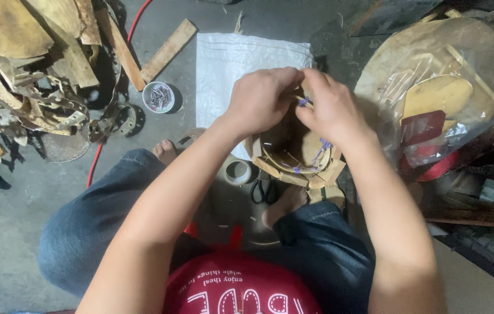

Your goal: The person assembles a small wooden basket by arranging slats around a circular base and securing them with purple ties. They then apply clear adhesive tape around the upper rim to reinforce the structure, using scissors to trim the tape.

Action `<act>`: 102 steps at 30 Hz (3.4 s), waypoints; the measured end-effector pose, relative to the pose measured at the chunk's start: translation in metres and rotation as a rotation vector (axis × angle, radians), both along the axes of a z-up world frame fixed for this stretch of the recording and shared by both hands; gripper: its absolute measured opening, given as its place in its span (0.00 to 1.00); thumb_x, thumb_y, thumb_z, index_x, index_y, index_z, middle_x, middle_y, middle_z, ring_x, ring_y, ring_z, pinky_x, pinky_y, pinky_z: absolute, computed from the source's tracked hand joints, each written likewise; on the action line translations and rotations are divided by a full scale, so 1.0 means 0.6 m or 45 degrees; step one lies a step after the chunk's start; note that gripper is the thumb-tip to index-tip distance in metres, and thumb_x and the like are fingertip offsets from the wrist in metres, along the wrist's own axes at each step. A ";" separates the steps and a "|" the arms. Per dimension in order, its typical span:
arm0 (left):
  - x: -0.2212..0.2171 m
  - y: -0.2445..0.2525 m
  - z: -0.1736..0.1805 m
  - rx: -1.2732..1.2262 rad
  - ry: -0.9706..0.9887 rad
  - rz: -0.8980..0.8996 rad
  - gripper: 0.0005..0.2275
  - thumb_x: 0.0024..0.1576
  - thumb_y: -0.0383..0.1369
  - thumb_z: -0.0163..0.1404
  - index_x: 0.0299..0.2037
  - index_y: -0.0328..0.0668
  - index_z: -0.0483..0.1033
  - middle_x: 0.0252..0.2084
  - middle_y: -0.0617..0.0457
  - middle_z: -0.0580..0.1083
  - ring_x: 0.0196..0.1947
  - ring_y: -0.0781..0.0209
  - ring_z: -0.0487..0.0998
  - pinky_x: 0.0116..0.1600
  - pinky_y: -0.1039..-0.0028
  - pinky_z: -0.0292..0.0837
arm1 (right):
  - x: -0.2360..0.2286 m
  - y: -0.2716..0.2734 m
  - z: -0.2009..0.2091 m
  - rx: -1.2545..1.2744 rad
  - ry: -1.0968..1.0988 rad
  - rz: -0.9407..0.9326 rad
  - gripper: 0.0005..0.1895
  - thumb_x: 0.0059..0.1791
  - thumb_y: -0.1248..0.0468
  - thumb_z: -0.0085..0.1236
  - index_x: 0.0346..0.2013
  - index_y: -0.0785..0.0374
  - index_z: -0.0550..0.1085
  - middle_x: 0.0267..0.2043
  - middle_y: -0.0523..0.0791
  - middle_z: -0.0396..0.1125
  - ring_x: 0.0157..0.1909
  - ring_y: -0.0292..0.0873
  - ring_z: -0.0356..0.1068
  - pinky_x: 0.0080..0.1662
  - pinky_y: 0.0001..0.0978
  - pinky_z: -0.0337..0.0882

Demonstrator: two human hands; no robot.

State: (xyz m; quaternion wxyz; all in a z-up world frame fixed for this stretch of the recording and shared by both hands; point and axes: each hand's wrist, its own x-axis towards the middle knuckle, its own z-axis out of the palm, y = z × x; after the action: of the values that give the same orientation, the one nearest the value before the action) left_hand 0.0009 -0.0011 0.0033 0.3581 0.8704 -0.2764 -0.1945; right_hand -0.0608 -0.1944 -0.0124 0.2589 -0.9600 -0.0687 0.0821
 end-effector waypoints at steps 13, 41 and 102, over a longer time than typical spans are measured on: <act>0.005 0.006 -0.013 -0.210 0.018 0.000 0.14 0.50 0.28 0.48 0.47 0.50 0.71 0.38 0.54 0.80 0.35 0.47 0.79 0.35 0.59 0.70 | -0.001 -0.014 -0.018 0.003 -0.294 0.114 0.14 0.44 0.64 0.65 0.39 0.67 0.72 0.25 0.45 0.60 0.29 0.45 0.61 0.33 0.41 0.67; -0.119 0.101 -0.010 -0.695 0.858 0.875 0.36 0.57 0.58 0.36 0.73 0.51 0.48 0.78 0.49 0.49 0.78 0.48 0.49 0.74 0.44 0.49 | 0.050 0.065 0.149 0.051 0.717 -0.104 0.39 0.48 0.59 0.62 0.72 0.52 0.57 0.73 0.51 0.55 0.72 0.59 0.52 0.66 0.64 0.54; -0.100 0.048 -0.121 -0.180 0.324 0.375 0.31 0.63 0.55 0.44 0.76 0.73 0.48 0.80 0.30 0.31 0.80 0.28 0.38 0.74 0.46 0.47 | -0.089 0.154 -0.091 0.082 0.252 -1.028 0.34 0.58 0.44 0.33 0.76 0.46 0.41 0.74 0.72 0.44 0.59 0.79 0.63 0.53 0.66 0.66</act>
State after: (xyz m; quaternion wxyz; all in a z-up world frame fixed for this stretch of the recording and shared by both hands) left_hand -0.0591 0.0276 -0.0692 0.4748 0.8426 -0.1116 -0.2284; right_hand -0.1144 -0.1018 -0.0668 0.3055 -0.8886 0.3361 0.0635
